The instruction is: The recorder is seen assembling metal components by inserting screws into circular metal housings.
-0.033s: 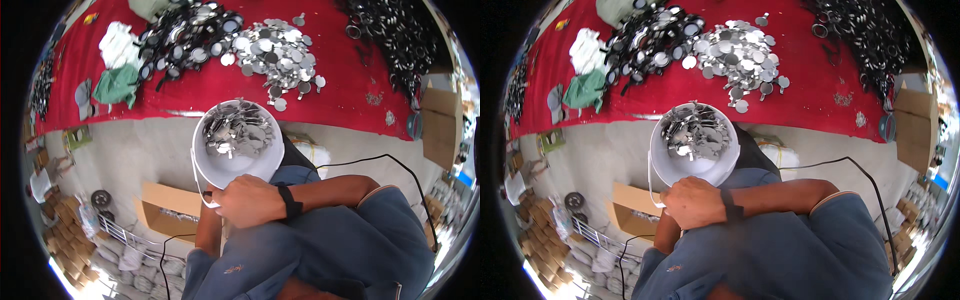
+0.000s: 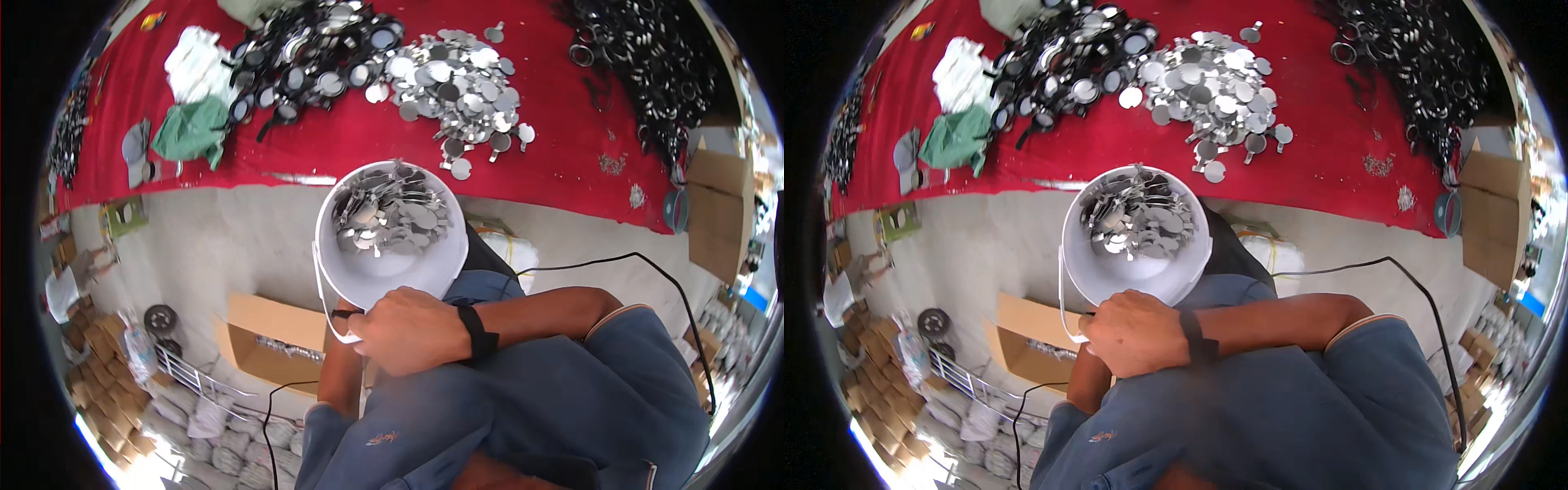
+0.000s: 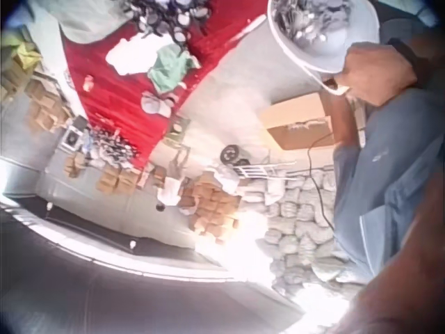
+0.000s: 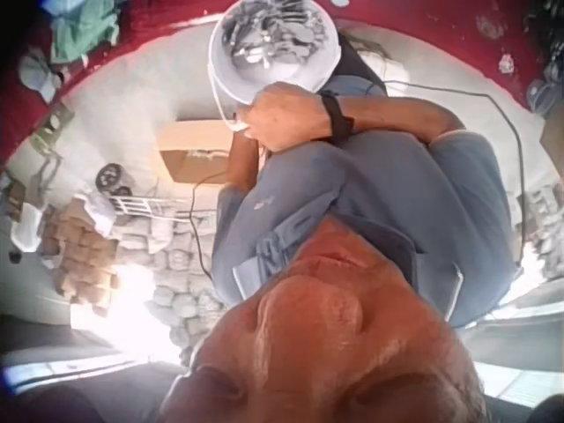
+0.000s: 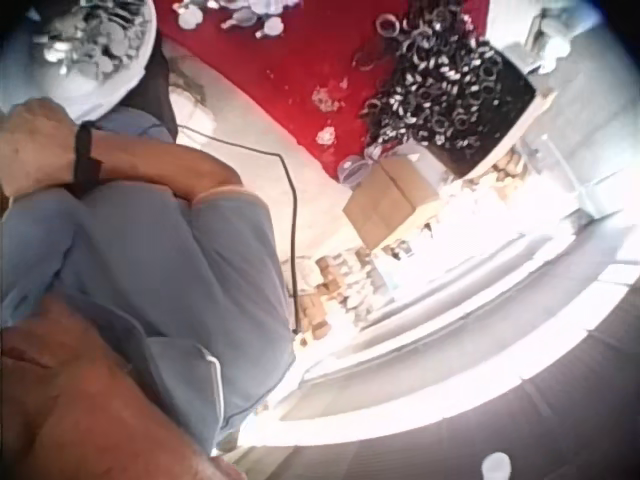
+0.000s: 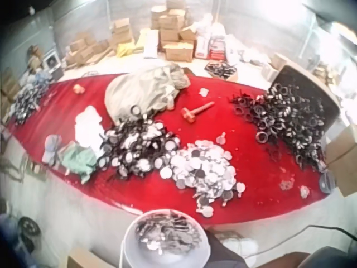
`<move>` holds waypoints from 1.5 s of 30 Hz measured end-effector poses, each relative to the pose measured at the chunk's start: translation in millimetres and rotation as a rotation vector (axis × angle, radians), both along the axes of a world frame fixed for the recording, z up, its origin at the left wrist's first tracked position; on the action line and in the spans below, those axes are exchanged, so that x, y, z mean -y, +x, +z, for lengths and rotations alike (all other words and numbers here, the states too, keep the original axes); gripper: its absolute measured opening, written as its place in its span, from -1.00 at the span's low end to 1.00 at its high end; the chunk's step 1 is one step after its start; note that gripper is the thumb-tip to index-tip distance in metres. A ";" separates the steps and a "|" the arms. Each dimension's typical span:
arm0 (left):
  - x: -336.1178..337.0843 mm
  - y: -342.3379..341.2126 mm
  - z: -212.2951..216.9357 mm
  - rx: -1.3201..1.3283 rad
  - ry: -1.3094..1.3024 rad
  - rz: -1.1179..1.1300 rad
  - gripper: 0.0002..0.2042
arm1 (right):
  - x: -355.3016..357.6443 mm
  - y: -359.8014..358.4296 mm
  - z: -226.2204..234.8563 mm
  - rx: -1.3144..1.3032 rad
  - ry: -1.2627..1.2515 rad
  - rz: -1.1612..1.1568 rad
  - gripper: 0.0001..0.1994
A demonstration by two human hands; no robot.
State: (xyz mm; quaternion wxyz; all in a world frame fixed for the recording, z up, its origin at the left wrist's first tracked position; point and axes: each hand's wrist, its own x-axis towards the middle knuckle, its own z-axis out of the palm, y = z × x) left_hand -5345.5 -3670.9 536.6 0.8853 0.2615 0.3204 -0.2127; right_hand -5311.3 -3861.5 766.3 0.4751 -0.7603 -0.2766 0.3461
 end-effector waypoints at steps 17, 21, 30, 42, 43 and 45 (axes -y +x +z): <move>-90.8 -165.9 -153.4 -0.132 0.298 0.210 -0.45 | -59.9 -12.9 -133.0 -0.077 -0.008 -0.093 -0.78; -49.5 -222.5 -186.7 -0.623 0.701 -0.058 -0.57 | -65.8 -17.9 -224.5 -0.149 -0.117 0.035 -0.78; 58.2 -264.8 -250.7 -0.552 1.155 -0.561 -0.17 | -77.2 -29.1 -455.1 -0.150 -0.323 0.134 -0.75; 56.5 -233.5 -313.4 -0.364 1.573 -0.502 -0.29 | -34.1 -74.4 -643.5 -0.062 -0.427 0.181 -0.69; 53.6 -233.3 -318.8 -0.345 1.581 -0.455 -0.31 | -33.8 -76.3 -653.1 -0.043 -0.430 0.159 -0.70; 50.1 -232.2 -327.9 -0.291 1.614 -0.374 -0.35 | -35.3 -87.2 -667.8 -0.032 -0.418 0.167 -0.72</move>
